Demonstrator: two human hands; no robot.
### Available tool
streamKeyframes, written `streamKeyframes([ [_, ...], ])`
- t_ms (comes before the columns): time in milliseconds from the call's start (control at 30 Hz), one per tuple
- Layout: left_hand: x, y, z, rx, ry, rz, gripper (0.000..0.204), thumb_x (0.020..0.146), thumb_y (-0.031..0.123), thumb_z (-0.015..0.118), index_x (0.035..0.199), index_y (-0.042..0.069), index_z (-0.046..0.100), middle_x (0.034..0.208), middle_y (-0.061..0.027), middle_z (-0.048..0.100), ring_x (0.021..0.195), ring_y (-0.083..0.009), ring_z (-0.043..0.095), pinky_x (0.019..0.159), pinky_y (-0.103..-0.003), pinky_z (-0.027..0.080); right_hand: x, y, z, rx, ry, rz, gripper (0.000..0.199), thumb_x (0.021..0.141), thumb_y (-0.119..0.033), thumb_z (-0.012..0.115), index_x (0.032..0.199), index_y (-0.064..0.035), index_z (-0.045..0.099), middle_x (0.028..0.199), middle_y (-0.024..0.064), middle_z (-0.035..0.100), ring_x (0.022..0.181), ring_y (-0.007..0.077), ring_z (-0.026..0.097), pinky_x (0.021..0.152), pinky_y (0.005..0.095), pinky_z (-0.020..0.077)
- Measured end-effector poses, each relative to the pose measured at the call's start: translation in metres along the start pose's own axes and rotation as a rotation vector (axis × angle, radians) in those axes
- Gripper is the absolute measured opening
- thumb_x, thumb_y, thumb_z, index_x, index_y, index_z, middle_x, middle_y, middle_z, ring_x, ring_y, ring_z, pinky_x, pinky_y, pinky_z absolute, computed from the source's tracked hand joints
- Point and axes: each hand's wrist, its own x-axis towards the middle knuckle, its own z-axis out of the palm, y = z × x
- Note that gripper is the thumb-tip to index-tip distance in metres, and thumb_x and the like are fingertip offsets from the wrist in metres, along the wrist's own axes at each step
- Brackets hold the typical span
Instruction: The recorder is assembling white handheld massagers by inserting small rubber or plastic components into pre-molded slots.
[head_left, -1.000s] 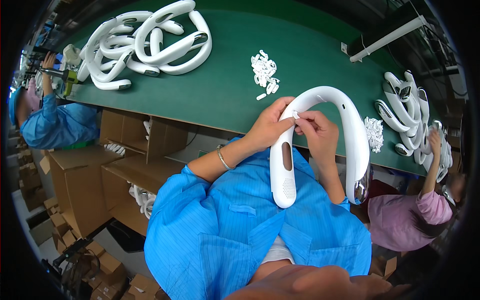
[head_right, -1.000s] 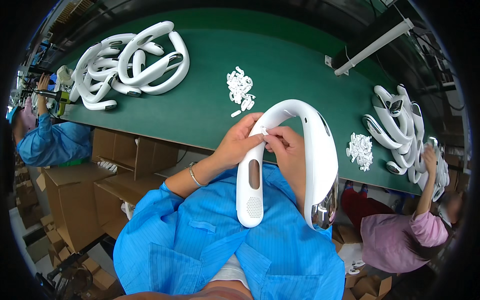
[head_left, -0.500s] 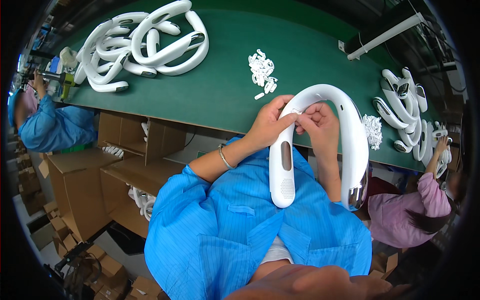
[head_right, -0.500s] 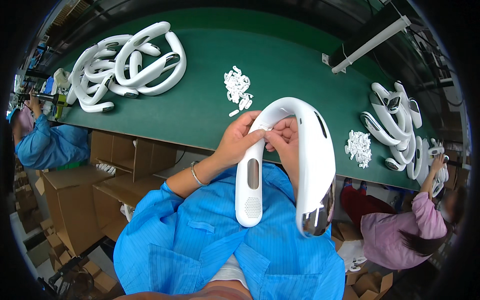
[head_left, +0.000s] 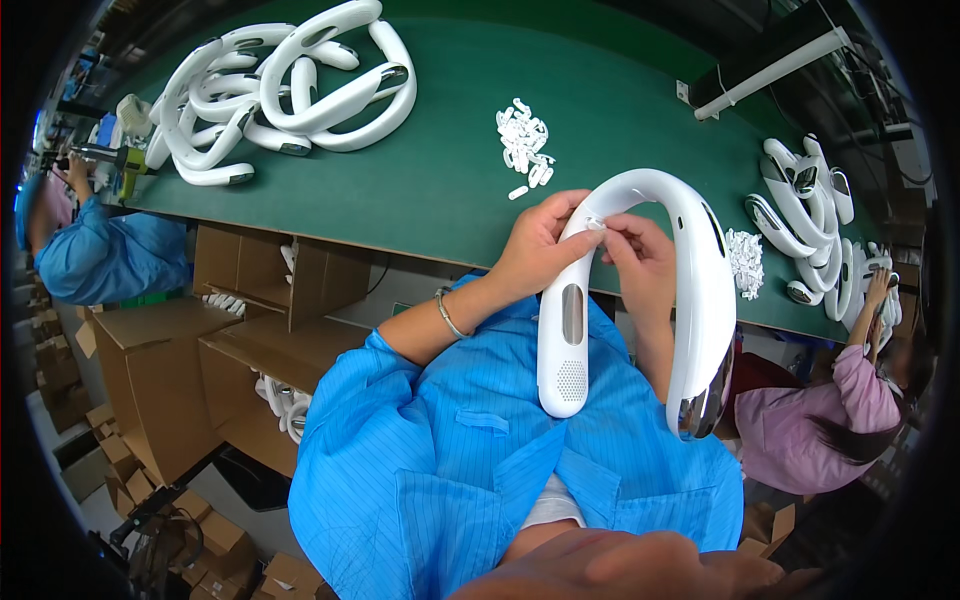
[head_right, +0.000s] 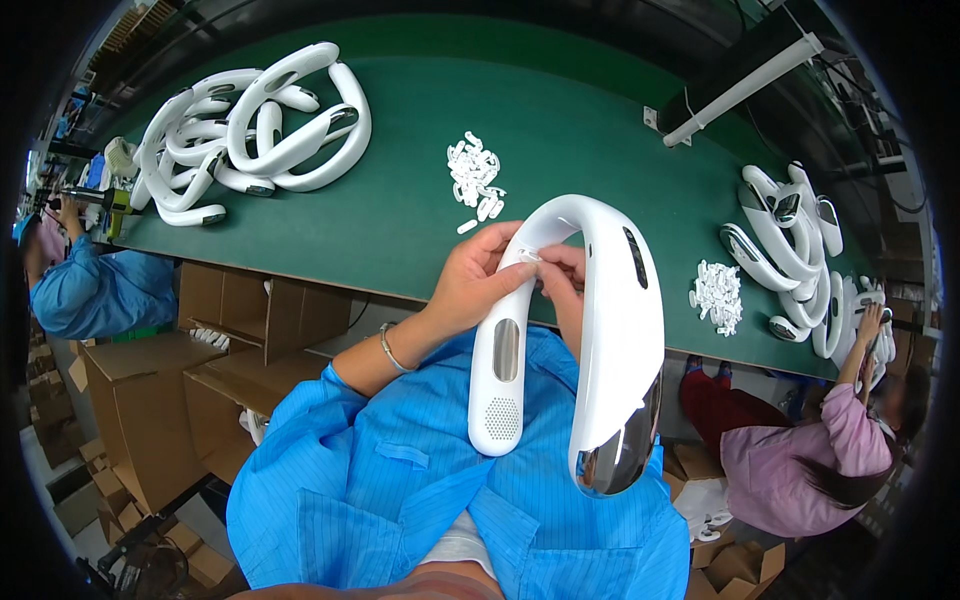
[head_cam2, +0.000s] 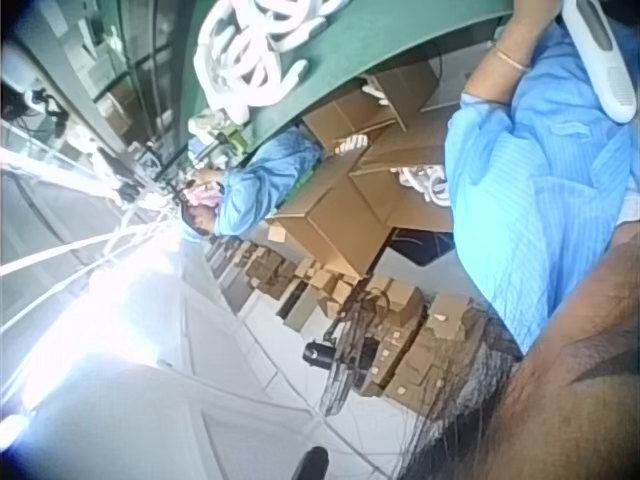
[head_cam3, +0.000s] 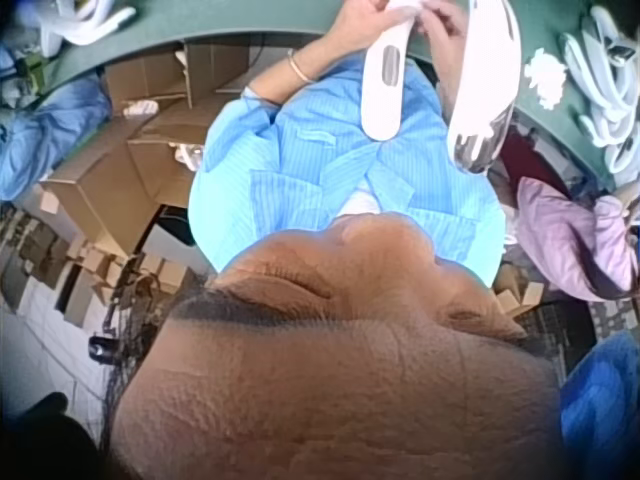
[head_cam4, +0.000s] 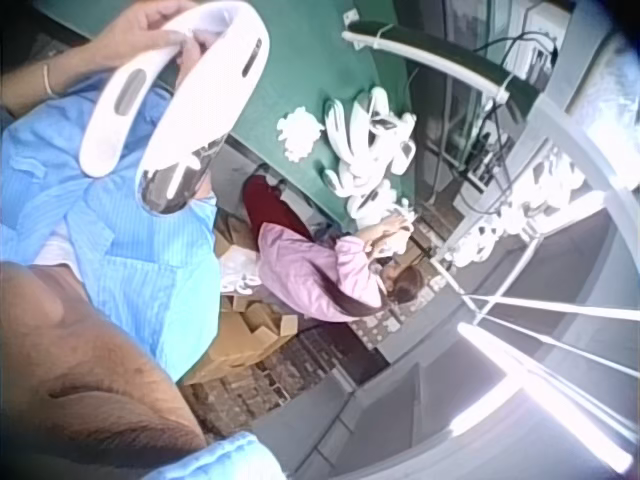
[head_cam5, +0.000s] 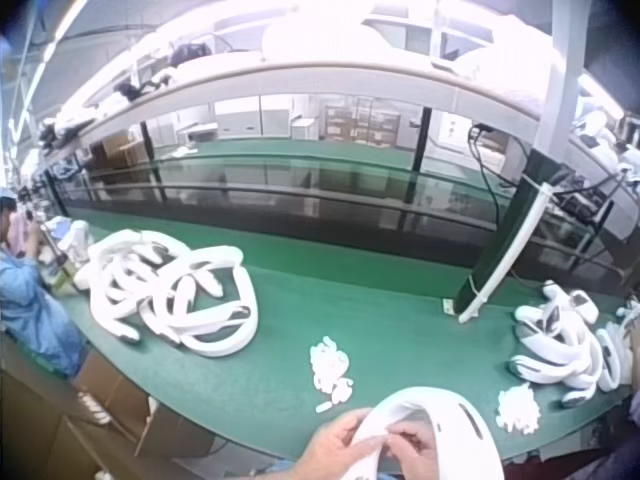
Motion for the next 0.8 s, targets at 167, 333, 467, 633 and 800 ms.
streamKeyframes([
  [167, 0.001, -0.005, -0.002, -0.112, -0.025, -0.037, 0.038, 0.089, 0.006, 0.058, 0.123, -0.003, 0.046, 0.108, -0.0107, 0.059, 0.091, -0.0126, 0.061, 0.077, -0.026, 0.051, -0.001, -0.008, -0.004, -0.254, -0.005, -0.226, 0.011, 0.083, 0.002, 0.06, 0.094, -0.0002, 0.064, 0.079, 0.0066, 0.06, 0.068, 0.0111, 0.055, 0.062, 0.0223, 0.0448],
  [333, -0.001, -0.005, 0.001, -0.064, -0.006, -0.014, 0.038, 0.089, 0.005, 0.057, 0.123, -0.003, 0.045, 0.107, -0.0119, 0.06, 0.092, -0.0144, 0.061, 0.078, -0.027, 0.051, 0.004, -0.009, -0.012, -0.303, -0.163, -0.164, 0.008, 0.084, 0.001, 0.059, 0.091, -0.0006, 0.062, 0.079, 0.0053, 0.059, 0.072, 0.0101, 0.055, 0.065, 0.0229, 0.0451],
  [467, 0.0, -0.002, 0.001, -0.053, -0.007, -0.029, 0.038, 0.088, 0.004, 0.057, 0.123, -0.003, 0.046, 0.106, -0.0116, 0.06, 0.092, -0.0143, 0.061, 0.079, -0.027, 0.051, 0.003, -0.009, -0.007, -0.135, -0.173, -0.023, 0.011, 0.084, 0.0, 0.058, 0.095, -0.0005, 0.058, 0.08, 0.0046, 0.059, 0.074, 0.0093, 0.055, 0.066, 0.0224, 0.0454],
  [633, 0.001, 0.003, -0.002, -0.03, 0.003, -0.01, 0.036, 0.088, 0.004, 0.057, 0.121, -0.003, 0.047, 0.106, -0.0107, 0.06, 0.092, -0.013, 0.061, 0.078, -0.027, 0.051, -0.001, -0.019, -0.002, -0.277, -0.045, 0.014, 0.025, 0.084, -0.002, 0.058, 0.108, 0.0009, 0.051, 0.086, 0.0073, 0.059, 0.074, 0.0112, 0.057, 0.07, 0.023, 0.0477],
  [800, 0.003, 0.003, -0.001, -0.058, 0.019, 0.006, 0.033, 0.087, 0.003, 0.057, 0.119, -0.003, 0.048, 0.104, -0.0104, 0.06, 0.09, -0.0118, 0.06, 0.077, -0.026, 0.051, -0.012, -0.017, 0.006, -0.396, 0.003, -0.033, 0.032, 0.087, -0.006, 0.055, 0.117, 0.0023, 0.049, 0.101, 0.0148, 0.059, 0.081, 0.0186, 0.063, 0.075, 0.0289, 0.0518],
])
